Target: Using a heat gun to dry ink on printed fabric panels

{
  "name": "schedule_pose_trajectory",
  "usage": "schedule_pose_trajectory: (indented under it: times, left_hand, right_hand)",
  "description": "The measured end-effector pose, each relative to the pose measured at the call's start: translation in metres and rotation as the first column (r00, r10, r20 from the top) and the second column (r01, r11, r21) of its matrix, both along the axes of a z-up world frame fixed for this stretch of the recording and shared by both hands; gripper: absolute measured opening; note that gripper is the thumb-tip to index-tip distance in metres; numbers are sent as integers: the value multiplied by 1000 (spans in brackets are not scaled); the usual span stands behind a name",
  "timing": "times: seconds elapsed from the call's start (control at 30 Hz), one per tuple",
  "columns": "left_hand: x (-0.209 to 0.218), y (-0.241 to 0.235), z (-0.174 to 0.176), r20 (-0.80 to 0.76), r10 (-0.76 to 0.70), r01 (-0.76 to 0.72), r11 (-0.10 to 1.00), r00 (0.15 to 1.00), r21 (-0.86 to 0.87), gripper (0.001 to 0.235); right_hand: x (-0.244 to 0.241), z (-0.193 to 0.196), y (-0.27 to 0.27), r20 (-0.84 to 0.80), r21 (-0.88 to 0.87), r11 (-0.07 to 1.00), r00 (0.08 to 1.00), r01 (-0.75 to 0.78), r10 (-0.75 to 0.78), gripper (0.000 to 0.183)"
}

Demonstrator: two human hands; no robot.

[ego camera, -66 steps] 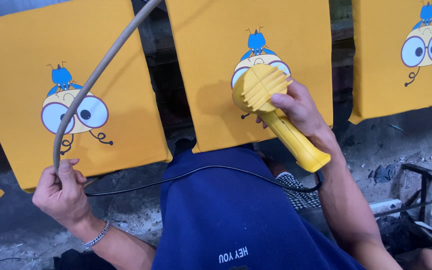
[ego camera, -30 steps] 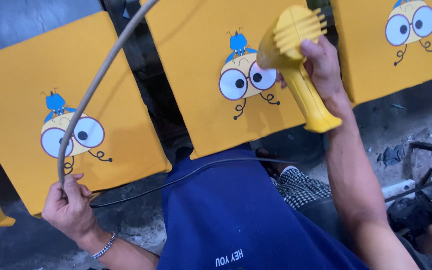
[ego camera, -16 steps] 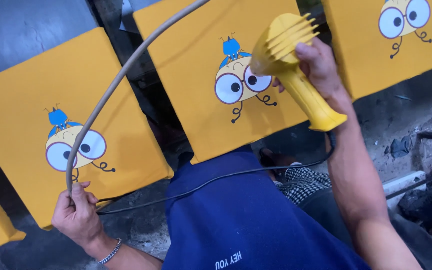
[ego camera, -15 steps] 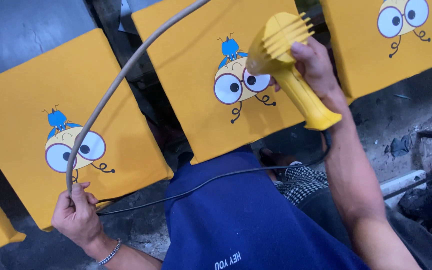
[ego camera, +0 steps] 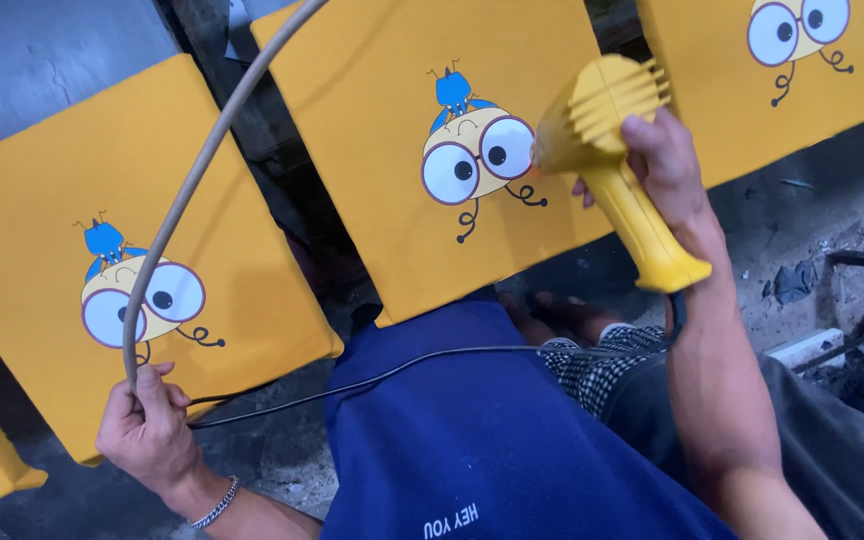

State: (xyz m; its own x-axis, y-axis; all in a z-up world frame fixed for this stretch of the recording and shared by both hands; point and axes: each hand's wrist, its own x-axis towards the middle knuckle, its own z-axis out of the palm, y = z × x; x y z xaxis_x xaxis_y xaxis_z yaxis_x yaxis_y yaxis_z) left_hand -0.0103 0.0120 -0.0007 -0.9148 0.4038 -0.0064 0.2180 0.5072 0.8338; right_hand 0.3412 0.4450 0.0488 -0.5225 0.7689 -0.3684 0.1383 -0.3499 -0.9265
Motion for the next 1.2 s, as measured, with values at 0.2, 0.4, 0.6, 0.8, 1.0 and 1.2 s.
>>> schedule_pose_trajectory:
  times: [0.2, 0.4, 0.6, 0.8, 1.0, 1.2]
  left_hand:
    - [1, -4, 1, -29, -43, 43, 999, 999, -2, 30]
    - [6, -5, -1, 0, 12, -12, 1000, 1000, 27, 28]
    - [13, -13, -2, -65, -26, 25, 1000, 998, -10, 31]
    - [25, -12, 6, -54, 4, -6, 999, 999, -35, 29]
    - [26, -16, 11, -55, 16, -20, 998, 998, -65, 31]
    - [11, -34, 13, -47, 106, -109, 992, 993, -59, 27]
  right_hand:
    - [-13, -9, -20, -99, -121, 991, 994, -65, 53, 54]
    - [-1, -16, -15, -64, -141, 990, 998, -28, 20, 60]
    - [-5, 9, 8, 53, 29, 999, 999, -13, 12, 55]
    - [-25, 12, 31, -51, 40, 999, 998, -31, 33, 57]
    - [17, -2, 17, -116, -103, 994, 993, -29, 17, 62]
    - [-18, 11, -38, -181, -348, 937, 978, 34, -103, 75]
